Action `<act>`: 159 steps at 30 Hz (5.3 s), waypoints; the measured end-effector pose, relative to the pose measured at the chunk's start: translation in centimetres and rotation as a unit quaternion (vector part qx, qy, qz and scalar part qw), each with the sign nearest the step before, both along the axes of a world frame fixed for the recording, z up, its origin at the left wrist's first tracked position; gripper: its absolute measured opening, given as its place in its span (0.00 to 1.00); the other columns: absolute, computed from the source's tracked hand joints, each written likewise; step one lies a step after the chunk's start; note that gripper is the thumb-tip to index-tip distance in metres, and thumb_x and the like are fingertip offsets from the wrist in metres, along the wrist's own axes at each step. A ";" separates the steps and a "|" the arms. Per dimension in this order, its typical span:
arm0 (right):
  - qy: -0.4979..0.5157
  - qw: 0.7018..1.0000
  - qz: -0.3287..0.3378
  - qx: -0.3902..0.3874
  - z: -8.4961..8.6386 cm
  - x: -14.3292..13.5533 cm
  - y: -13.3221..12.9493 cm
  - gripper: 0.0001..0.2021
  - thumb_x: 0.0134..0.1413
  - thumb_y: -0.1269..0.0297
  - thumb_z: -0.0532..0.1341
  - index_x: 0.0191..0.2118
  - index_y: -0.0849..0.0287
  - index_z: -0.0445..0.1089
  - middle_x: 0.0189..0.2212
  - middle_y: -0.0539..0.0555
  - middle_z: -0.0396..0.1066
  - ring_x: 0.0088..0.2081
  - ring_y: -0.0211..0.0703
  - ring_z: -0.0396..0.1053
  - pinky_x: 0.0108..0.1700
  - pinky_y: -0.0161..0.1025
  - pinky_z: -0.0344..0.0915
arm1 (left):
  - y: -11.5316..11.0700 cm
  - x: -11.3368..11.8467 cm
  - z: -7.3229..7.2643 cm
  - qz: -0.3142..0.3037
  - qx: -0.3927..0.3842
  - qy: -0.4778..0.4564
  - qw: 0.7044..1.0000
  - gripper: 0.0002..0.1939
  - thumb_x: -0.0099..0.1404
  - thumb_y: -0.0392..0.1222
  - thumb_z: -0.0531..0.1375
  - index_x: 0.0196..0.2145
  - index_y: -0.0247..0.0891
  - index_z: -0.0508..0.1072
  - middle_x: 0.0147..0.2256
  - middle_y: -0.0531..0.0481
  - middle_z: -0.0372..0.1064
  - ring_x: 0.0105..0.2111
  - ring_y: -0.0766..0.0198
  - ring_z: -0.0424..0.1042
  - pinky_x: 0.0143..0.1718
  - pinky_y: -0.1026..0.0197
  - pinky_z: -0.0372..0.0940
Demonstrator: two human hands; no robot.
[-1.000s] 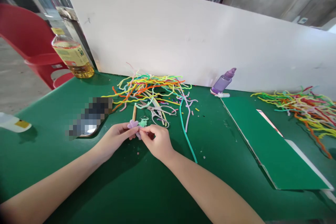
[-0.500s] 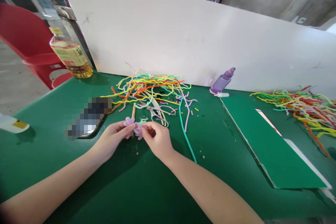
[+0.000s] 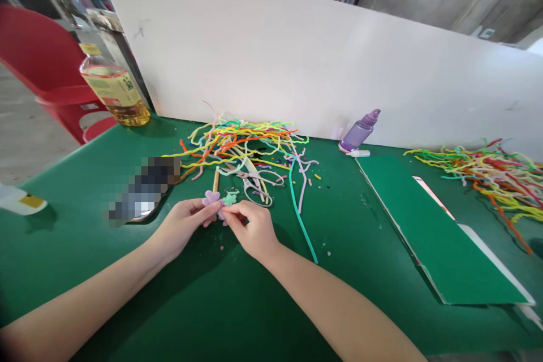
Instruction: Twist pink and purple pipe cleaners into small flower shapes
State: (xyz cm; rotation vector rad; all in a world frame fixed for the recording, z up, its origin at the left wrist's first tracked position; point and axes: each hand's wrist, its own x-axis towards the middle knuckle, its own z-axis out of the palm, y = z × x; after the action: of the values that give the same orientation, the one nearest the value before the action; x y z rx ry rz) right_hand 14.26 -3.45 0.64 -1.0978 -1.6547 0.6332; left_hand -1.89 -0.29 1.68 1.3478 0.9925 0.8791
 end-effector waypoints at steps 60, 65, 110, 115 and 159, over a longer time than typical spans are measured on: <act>0.209 0.932 0.092 -0.282 -0.6 1.0 2.1 0.09 0.48 0.60 0.63 0.28 0.60 0.67 0.18 0.46 0.63 0.18 0.30 0.56 0.21 0.31 0.52 | 0.7 -0.7 0.8 -0.006 0.016 -0.117 0.993 0.13 0.64 0.41 0.53 0.45 0.40 0.68 0.42 0.48 0.64 0.42 0.60 0.65 0.41 0.58 0.64; 0.289 0.890 0.142 -0.323 -0.5 1.2 2.2 0.08 0.47 0.62 0.64 0.27 0.61 0.66 0.17 0.45 0.59 0.18 0.28 0.52 0.21 0.31 0.46 | 1.1 -1.0 0.6 -0.069 0.188 0.014 0.980 0.16 0.60 0.34 0.56 0.46 0.41 0.68 0.49 0.46 0.62 0.51 0.57 0.61 0.51 0.54 0.58; -0.095 0.995 0.031 -0.027 0.3 0.6 0.4 0.10 0.57 0.59 0.56 0.31 0.56 0.71 0.25 0.51 0.71 0.27 0.39 0.68 0.32 0.36 0.62 | 0.6 -0.1 0.8 -0.105 0.033 0.026 0.994 0.15 0.60 0.50 0.57 0.25 0.35 0.69 0.21 0.53 0.66 0.22 0.68 0.64 0.25 0.65 0.60; -0.161 0.985 0.044 0.044 -0.3 1.0 0.5 0.10 0.60 0.61 0.53 0.34 0.56 0.70 0.29 0.54 0.73 0.33 0.43 0.68 0.38 0.39 0.62 | 0.5 -0.2 0.3 -0.097 -0.013 0.010 0.995 0.18 0.61 0.51 0.56 0.20 0.35 0.67 0.19 0.54 0.63 0.20 0.68 0.61 0.21 0.65 0.55; -0.135 0.989 0.036 -0.041 0.6 0.6 0.3 0.07 0.57 0.62 0.54 0.39 0.56 0.66 0.28 0.51 0.69 0.28 0.38 0.66 0.34 0.36 0.61 | 0.2 -0.1 0.1 -0.034 -0.050 -0.066 0.996 0.10 0.59 0.45 0.59 0.31 0.35 0.73 0.27 0.51 0.69 0.28 0.66 0.65 0.33 0.63 0.62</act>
State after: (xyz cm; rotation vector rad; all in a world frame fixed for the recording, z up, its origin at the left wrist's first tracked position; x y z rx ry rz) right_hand 14.91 -3.13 1.27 -1.2296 -1.9209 0.6256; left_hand -2.01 -0.07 1.76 1.2160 0.8719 0.8459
